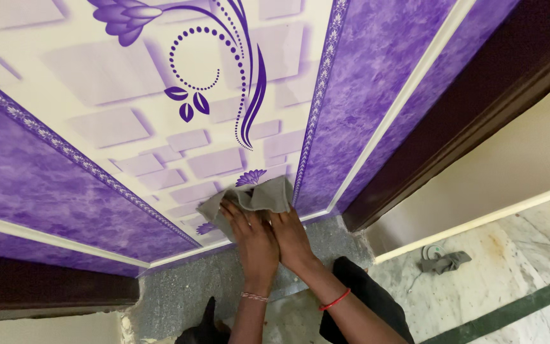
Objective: The person cleans a decorative purple door panel by hand with a cloth, wiping the floral and brick-patterned sections from top to bottom while sitting on the floor.
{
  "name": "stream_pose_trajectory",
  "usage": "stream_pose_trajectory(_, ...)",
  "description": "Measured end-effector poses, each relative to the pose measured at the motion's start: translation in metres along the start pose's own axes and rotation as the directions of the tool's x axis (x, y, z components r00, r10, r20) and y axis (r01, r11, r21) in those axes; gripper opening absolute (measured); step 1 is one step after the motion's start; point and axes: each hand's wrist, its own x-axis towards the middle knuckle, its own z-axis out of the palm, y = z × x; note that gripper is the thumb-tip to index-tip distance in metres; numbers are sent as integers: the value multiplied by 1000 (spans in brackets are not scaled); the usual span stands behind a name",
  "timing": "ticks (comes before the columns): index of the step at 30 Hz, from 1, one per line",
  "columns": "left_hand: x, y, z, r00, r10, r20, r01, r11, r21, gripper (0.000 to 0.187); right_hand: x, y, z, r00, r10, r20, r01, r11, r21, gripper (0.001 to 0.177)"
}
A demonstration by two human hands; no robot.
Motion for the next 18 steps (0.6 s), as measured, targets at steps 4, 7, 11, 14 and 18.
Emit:
stream_pose_trajectory(4, -1, 3, -1, 996, -46, 76, 43, 999, 30, 56, -1, -3, -5, 981, -141, -130, 155, 982, 108, 55)
stream_pose_trajectory(7, -2, 2, 1, 960, -157, 231, 143, 987, 76, 59, -2, -2, -3, 956, -238, -172, 247, 968, 34, 59)
stream_pose_trajectory(11, -5, 1, 2, 974, -126, 187, 120, 992, 43, 57, -5, -1, -4, 939, -267, -215, 290, 954, 78, 55)
stream_pose_trajectory(14, 0, 0, -2, 995, -71, 73, 73, 997, -18, 61, -4, 0, -7, 946, -199, -258, 226, 971, 78, 62)
stream_pose_trajectory(18, -4, -11, 8, 969, -73, 238, 26, 980, 198, 49, -2, 6, 4, 969, -152, -197, 175, 979, 102, 70)
